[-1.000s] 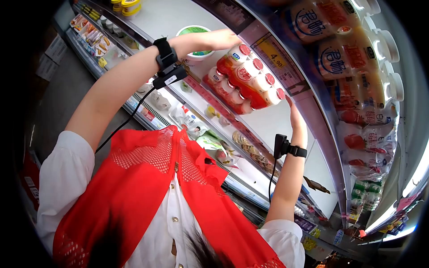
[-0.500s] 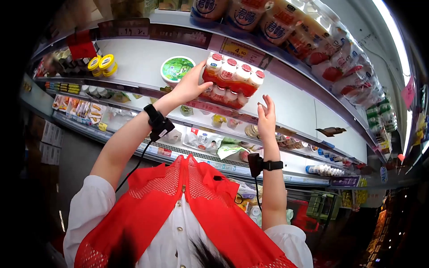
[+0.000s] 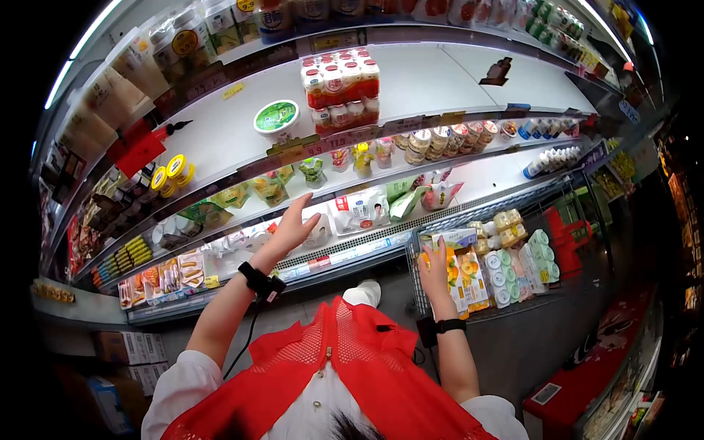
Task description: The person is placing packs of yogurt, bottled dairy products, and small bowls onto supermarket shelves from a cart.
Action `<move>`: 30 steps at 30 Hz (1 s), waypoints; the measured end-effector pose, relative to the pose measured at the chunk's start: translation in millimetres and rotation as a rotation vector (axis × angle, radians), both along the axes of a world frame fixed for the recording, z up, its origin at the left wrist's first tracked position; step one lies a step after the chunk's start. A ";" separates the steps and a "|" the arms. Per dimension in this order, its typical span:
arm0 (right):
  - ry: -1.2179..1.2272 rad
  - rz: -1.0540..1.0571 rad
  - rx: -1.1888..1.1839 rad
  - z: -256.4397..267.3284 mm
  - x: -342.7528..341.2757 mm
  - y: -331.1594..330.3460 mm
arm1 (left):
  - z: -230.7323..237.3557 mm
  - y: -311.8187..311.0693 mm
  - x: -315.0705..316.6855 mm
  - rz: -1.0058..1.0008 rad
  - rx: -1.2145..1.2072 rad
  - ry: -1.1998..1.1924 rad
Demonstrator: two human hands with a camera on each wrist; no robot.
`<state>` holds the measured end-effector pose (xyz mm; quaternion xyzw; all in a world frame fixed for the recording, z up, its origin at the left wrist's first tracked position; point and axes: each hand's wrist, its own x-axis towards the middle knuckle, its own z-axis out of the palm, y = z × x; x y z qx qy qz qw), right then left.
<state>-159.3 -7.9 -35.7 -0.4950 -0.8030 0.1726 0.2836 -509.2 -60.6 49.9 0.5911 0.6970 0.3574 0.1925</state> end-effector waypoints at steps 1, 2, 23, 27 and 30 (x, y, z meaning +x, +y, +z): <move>0.003 -0.046 -0.005 -4.4 19.0 -19.4 | -1.4 0.5 11.9 -0.043 -0.035 -0.050; 0.009 -0.053 -0.107 -8.7 38.6 -36.9 | -2.0 0.8 23.1 -0.096 -0.097 -0.094; 0.123 -0.724 -0.874 -49.6 479.8 -358.6 | -86.2 8.1 315.3 -0.666 -0.630 -0.166; 0.052 -0.817 -0.878 -27.1 558.9 -341.9 | -99.6 7.6 392.9 -0.654 -0.729 -0.209; 0.010 -0.634 -0.759 -18.0 606.0 -292.7 | -78.5 0.2 430.4 -0.559 -0.730 -0.237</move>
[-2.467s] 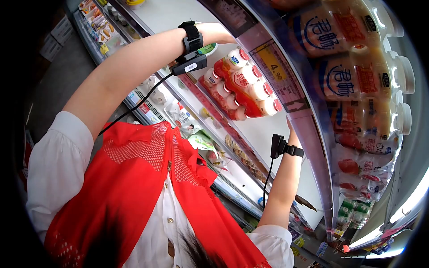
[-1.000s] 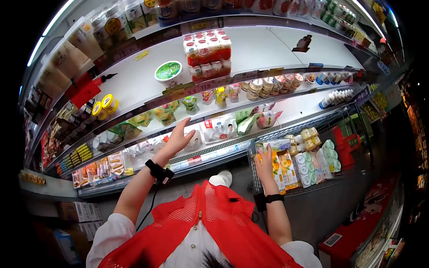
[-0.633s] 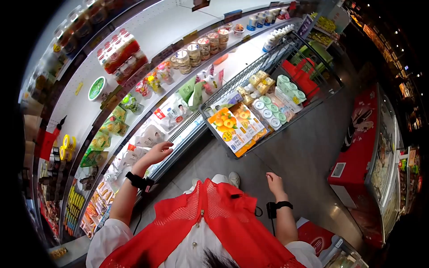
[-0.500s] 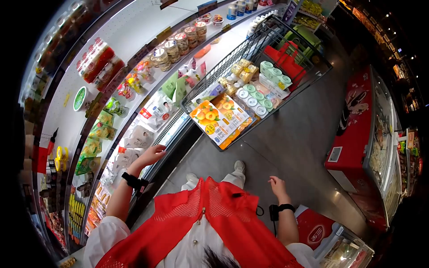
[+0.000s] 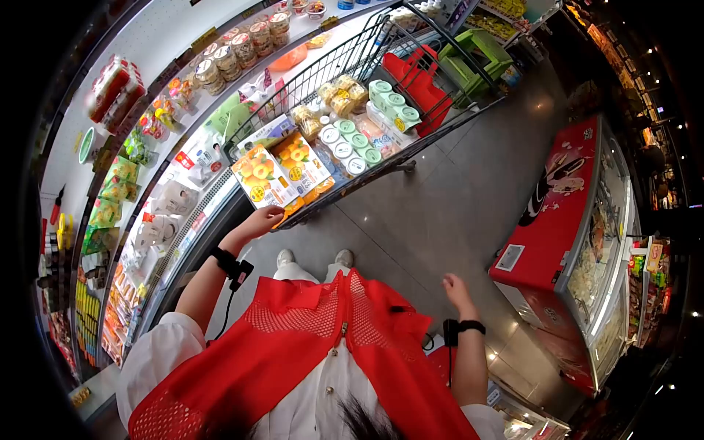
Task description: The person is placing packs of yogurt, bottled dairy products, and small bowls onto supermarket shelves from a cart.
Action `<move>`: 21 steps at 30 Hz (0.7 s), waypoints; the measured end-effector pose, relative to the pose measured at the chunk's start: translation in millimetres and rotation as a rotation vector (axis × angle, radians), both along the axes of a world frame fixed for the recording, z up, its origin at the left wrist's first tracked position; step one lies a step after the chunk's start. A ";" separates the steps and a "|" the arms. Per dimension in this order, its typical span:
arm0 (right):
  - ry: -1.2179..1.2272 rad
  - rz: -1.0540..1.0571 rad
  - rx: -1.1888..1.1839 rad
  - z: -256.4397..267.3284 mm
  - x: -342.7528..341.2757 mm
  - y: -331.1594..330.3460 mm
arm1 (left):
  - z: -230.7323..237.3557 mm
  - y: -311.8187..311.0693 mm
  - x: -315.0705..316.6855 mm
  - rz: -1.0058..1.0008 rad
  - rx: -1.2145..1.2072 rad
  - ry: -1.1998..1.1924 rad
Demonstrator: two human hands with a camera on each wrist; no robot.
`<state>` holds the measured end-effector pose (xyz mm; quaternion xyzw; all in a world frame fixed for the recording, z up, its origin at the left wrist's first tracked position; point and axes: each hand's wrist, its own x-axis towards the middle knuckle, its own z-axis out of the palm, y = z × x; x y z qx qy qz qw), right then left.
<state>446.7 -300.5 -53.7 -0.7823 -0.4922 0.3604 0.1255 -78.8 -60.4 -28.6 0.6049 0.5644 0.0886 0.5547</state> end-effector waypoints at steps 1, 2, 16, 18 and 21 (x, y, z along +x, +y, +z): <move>-0.027 0.058 0.046 12.2 2.8 37.8 | 3.1 4.1 5.2 0.033 0.018 0.002; -0.085 0.082 0.149 33.6 -4.6 76.3 | 3.6 8.0 9.4 0.048 0.040 0.010; -0.072 0.652 0.509 129.6 -117.8 398.1 | -4.3 163.8 -40.0 0.653 0.514 0.143; -0.112 0.706 0.477 100.0 -116.7 415.8 | -17.5 186.1 -27.8 0.687 0.463 0.102; -0.128 0.707 0.404 69.3 -102.7 432.5 | -16.1 209.8 17.0 0.705 0.229 -0.116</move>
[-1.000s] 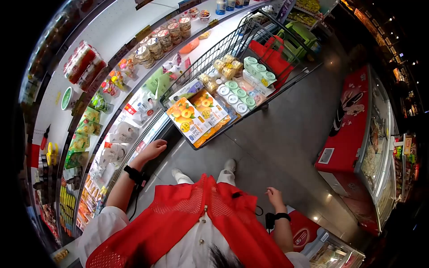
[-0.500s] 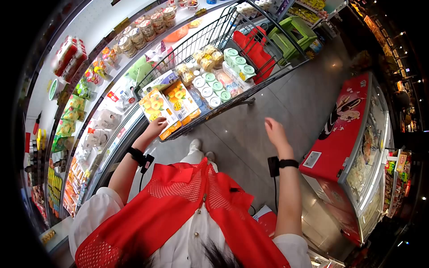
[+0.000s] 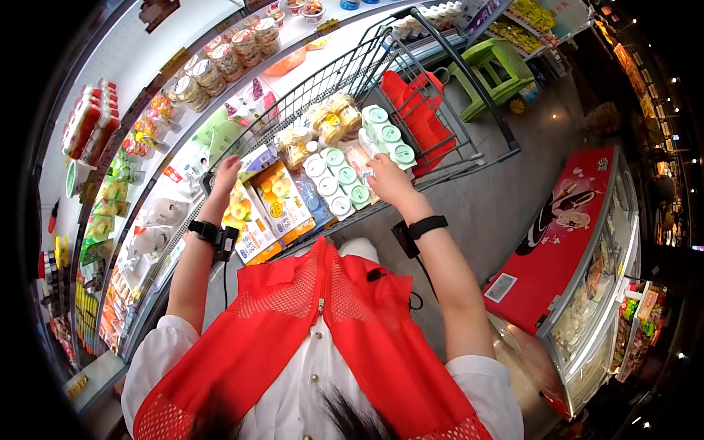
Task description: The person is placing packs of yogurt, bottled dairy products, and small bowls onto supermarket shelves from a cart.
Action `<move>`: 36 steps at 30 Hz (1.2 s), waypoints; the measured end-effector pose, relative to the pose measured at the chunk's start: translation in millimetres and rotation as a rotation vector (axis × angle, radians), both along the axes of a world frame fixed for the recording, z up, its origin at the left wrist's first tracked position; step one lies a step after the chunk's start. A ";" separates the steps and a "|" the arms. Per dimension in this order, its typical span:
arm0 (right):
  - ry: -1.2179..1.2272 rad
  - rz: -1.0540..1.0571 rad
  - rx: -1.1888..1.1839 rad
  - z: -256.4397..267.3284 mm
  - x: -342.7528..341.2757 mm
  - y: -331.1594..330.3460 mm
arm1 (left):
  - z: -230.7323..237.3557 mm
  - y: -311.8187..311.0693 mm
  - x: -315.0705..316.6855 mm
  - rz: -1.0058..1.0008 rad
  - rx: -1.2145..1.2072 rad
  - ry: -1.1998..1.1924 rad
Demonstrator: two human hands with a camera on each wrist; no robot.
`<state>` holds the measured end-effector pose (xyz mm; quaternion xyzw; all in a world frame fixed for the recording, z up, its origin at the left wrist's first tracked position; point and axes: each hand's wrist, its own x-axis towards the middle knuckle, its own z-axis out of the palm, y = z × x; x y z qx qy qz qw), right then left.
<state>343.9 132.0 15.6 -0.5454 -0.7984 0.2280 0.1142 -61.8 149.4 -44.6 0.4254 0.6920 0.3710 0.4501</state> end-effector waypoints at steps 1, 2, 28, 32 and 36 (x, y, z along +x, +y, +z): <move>-0.007 -0.025 -0.027 -4.7 4.6 6.0 | 10.4 5.1 22.2 0.027 -0.104 -0.083; -0.005 -0.020 -0.037 -6.3 8.5 10.8 | 20.5 10.7 44.6 0.054 -0.208 -0.165; 0.245 0.161 -0.426 -46.4 100.0 109.4 | -139.3 149.6 254.4 0.537 -0.456 0.092; 0.282 0.154 -0.469 -35.9 93.2 110.8 | -97.3 109.7 244.8 0.644 -0.453 -0.873; 0.342 0.273 -0.473 -18.6 78.2 111.7 | 0.2 69.2 272.5 0.728 -0.063 -1.449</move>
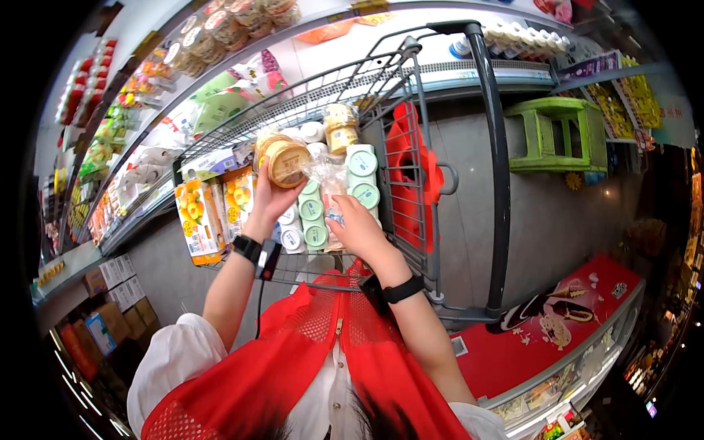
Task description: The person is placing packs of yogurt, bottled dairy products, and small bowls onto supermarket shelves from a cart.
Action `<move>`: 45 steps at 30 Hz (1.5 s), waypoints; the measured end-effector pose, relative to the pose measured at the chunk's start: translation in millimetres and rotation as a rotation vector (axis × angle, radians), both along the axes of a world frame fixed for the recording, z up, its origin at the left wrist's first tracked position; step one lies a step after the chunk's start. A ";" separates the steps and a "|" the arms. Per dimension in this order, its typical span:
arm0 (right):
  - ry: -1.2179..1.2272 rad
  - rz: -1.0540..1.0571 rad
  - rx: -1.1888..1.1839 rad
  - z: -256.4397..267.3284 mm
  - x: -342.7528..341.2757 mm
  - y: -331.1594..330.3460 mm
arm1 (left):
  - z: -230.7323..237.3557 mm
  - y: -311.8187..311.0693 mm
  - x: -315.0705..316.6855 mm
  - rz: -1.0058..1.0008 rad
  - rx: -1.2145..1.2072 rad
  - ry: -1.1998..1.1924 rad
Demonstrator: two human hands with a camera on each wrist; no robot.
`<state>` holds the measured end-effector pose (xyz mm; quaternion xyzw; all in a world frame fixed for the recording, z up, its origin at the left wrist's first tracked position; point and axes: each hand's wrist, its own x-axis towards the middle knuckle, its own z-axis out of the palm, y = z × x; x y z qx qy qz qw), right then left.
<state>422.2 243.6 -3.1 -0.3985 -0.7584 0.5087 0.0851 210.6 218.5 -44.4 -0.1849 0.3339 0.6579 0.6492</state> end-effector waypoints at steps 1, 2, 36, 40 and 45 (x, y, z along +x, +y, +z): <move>0.040 0.036 -0.001 1.1 -6.7 -2.1 | 12.5 -10.7 3.5 0.016 0.069 0.008; 0.051 0.052 0.009 8.9 -16.5 -6.9 | 29.9 -21.2 9.3 0.035 0.142 0.003; 0.612 0.329 -0.454 184.1 -413.8 -438.2 | 193.8 -622.3 -237.2 0.161 0.197 0.819; 0.739 0.212 -0.774 167.1 -467.5 -444.8 | 193.1 -603.3 -283.0 0.389 0.263 0.774; 0.670 0.451 -0.843 144.1 -562.8 -438.1 | 188.4 -570.9 -381.5 0.442 0.275 0.818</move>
